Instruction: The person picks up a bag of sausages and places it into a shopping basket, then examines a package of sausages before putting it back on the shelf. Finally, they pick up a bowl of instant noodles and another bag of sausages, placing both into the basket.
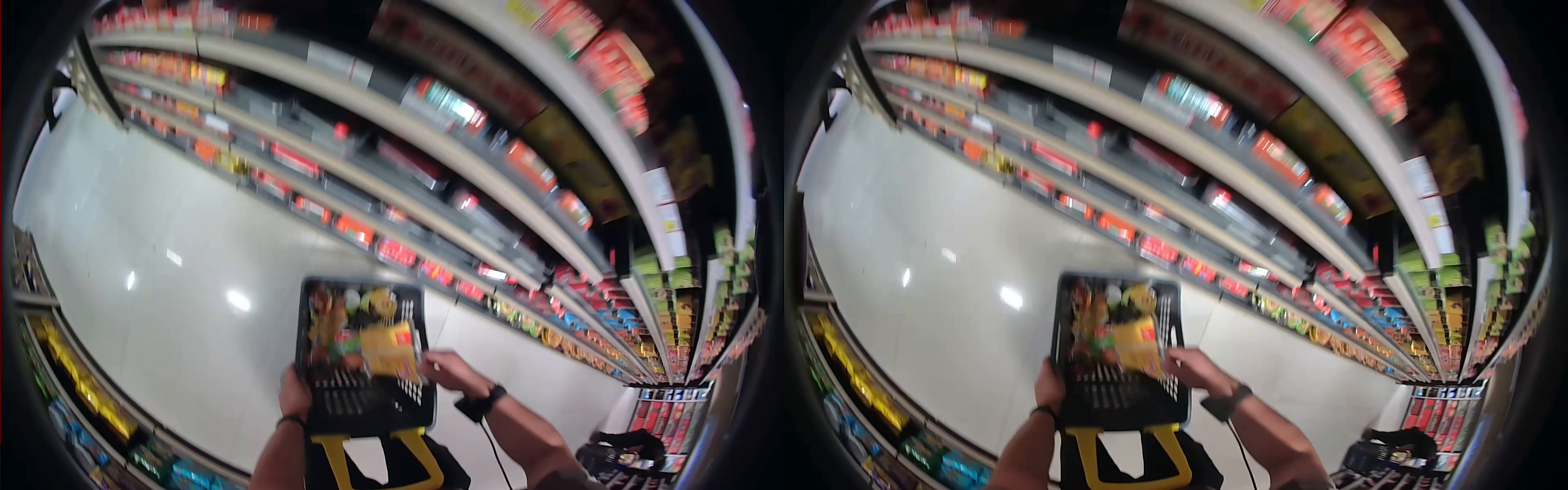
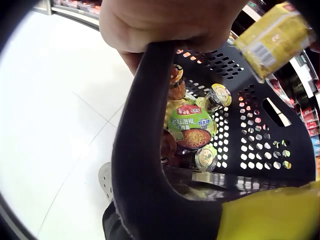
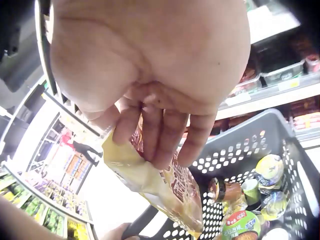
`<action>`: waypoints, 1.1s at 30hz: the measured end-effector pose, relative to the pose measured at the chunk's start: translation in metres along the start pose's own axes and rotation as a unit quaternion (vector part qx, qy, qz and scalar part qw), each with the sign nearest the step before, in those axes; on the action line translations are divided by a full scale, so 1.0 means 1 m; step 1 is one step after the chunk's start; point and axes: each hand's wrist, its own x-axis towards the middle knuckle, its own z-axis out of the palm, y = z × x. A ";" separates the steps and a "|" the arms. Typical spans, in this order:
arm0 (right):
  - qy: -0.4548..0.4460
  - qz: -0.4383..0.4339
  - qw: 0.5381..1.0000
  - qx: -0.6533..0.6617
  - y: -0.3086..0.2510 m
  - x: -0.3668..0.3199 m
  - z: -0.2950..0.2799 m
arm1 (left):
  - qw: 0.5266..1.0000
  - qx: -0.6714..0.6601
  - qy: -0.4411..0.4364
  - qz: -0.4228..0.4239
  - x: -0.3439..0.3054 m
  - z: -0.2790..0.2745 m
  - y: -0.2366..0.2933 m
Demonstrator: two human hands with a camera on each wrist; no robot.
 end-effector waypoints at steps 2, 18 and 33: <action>0.041 -0.105 0.989 -0.096 -0.031 -0.052 -0.006 | 0.999 -0.019 -0.007 0.040 0.009 0.008 -0.016; 0.256 -0.001 0.967 -0.001 -0.049 -0.210 0.051 | 0.994 -0.017 -0.065 0.082 0.024 -0.088 -0.045; 0.224 -0.093 0.968 -0.057 -0.138 -0.212 0.093 | 0.969 -0.243 0.033 0.007 0.043 -0.185 -0.162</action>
